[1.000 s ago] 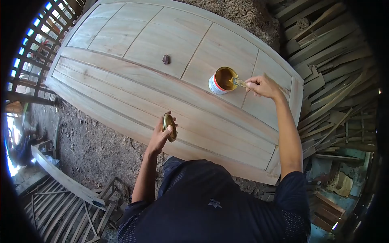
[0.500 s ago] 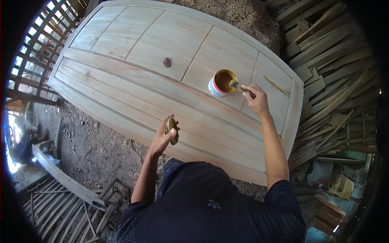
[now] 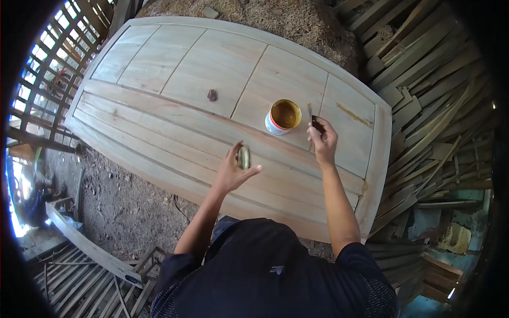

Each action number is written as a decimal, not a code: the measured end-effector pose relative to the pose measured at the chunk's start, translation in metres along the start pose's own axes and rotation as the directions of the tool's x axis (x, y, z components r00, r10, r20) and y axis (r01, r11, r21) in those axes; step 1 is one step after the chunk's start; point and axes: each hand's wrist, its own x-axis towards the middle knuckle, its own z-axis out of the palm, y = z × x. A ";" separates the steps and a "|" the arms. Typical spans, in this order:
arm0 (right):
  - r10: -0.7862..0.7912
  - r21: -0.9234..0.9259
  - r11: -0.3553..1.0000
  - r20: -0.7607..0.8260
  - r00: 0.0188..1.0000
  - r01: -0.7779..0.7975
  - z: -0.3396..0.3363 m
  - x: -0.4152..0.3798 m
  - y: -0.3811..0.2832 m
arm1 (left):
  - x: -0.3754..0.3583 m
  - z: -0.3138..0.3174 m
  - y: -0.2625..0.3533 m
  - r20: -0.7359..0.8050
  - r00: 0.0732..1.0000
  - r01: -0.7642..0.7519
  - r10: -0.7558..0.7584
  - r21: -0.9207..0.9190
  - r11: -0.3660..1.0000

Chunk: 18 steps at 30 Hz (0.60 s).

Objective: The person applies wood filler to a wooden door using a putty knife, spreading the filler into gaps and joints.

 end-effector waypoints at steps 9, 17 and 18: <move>0.337 0.592 0.718 0.166 0.927 -0.366 -0.010 -0.023 -0.040 | 0.132 0.066 0.103 0.056 0.917 -0.334 0.395 0.650 0.683; 0.361 0.652 0.716 -0.040 0.932 -0.250 -0.098 -0.093 -0.048 | 0.166 0.093 0.104 0.152 0.941 -0.307 0.301 0.754 0.581; 0.392 0.647 0.723 -0.093 0.915 -0.243 -0.115 -0.102 -0.044 | 0.168 0.095 0.101 0.171 0.937 -0.324 0.303 0.748 0.579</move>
